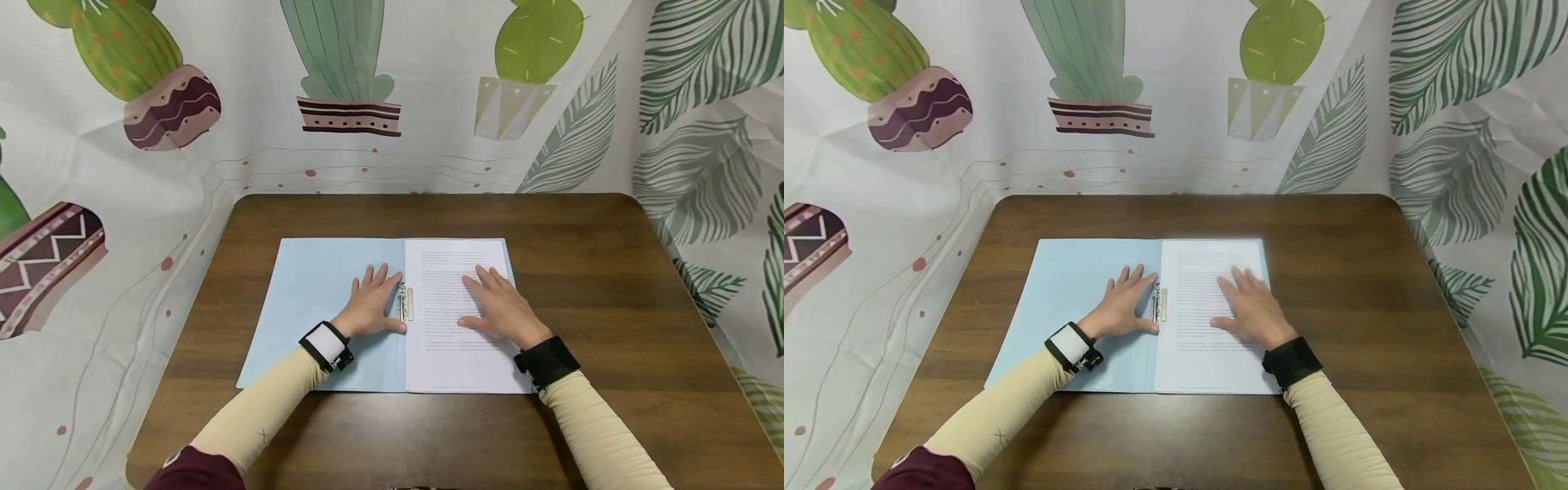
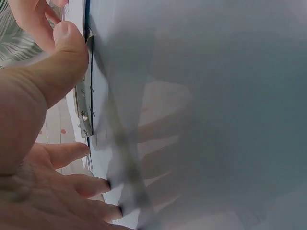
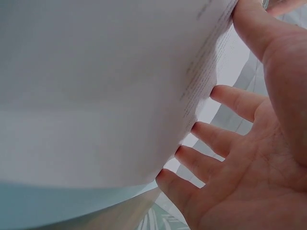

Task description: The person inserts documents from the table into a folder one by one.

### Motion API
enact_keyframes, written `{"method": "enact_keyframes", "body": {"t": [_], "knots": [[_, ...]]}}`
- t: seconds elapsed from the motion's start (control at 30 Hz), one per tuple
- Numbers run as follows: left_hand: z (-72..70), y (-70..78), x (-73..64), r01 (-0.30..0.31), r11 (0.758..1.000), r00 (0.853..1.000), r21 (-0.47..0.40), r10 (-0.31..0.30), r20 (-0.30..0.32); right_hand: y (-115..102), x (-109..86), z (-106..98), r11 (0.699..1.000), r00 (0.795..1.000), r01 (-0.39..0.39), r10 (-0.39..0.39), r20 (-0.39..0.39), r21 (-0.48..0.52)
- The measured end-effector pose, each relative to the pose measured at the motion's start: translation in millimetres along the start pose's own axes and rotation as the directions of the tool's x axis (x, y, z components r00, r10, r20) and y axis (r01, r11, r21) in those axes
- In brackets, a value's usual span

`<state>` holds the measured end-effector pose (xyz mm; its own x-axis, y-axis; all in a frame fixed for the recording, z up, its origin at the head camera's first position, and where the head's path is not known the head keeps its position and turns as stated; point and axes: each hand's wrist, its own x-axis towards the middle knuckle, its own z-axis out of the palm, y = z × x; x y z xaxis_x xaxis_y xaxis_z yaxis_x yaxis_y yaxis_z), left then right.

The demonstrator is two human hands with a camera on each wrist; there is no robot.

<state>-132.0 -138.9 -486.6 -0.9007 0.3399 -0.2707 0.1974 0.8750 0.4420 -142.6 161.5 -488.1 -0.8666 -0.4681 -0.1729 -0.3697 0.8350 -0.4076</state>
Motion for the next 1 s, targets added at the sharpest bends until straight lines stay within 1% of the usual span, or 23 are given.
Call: {"method": "enact_keyframes", "body": {"t": [0.17, 0.27, 0.33, 0.43, 0.6, 0.77, 1.0], "knots": [[0.4, 1.7, -1.4, 0.009, 1.0, 1.0, 0.014, -0.009, -0.002, -0.2, 0.2, -0.4, 1.0, 1.0, 0.0, 0.0, -0.001, -0.01], [0.2, 1.0, -1.7, 0.002, 1.0, 1.0, 0.018, -0.002, -0.003, -0.4, -0.4, -1.2, 1.0, 1.0, 0.0, -0.001, -0.003, -0.007], [-0.6, -0.1, -1.8, -0.009, 1.0, 1.0, 0.018, 0.009, 0.006, -0.6, -0.3, -1.6, 1.0, 1.0, -0.002, 0.002, 0.002, -0.004], [-1.0, -3.1, -2.3, -0.038, 0.999, 0.999, -0.003, 0.038, 0.012, -1.2, -0.3, -1.5, 1.0, 1.0, -0.01, 0.01, 0.009, 0.001], [-1.0, -7.1, -3.3, -0.077, 0.996, 0.997, -0.047, 0.078, 0.014, -2.1, -1.0, -1.2, 1.0, 1.0, -0.006, 0.007, 0.014, -0.019], [-1.3, -7.6, -3.4, -0.081, 0.996, 0.997, -0.043, 0.082, 0.011, -3.2, -1.2, -2.5, 1.0, 1.0, -0.004, 0.005, 0.016, -0.028], [-1.9, -5.8, -5.4, -0.069, 0.996, 0.998, -0.053, 0.069, 0.004, -2.8, -1.6, -0.1, 1.0, 1.0, 0.001, 0.0, 0.025, -0.016]]}}
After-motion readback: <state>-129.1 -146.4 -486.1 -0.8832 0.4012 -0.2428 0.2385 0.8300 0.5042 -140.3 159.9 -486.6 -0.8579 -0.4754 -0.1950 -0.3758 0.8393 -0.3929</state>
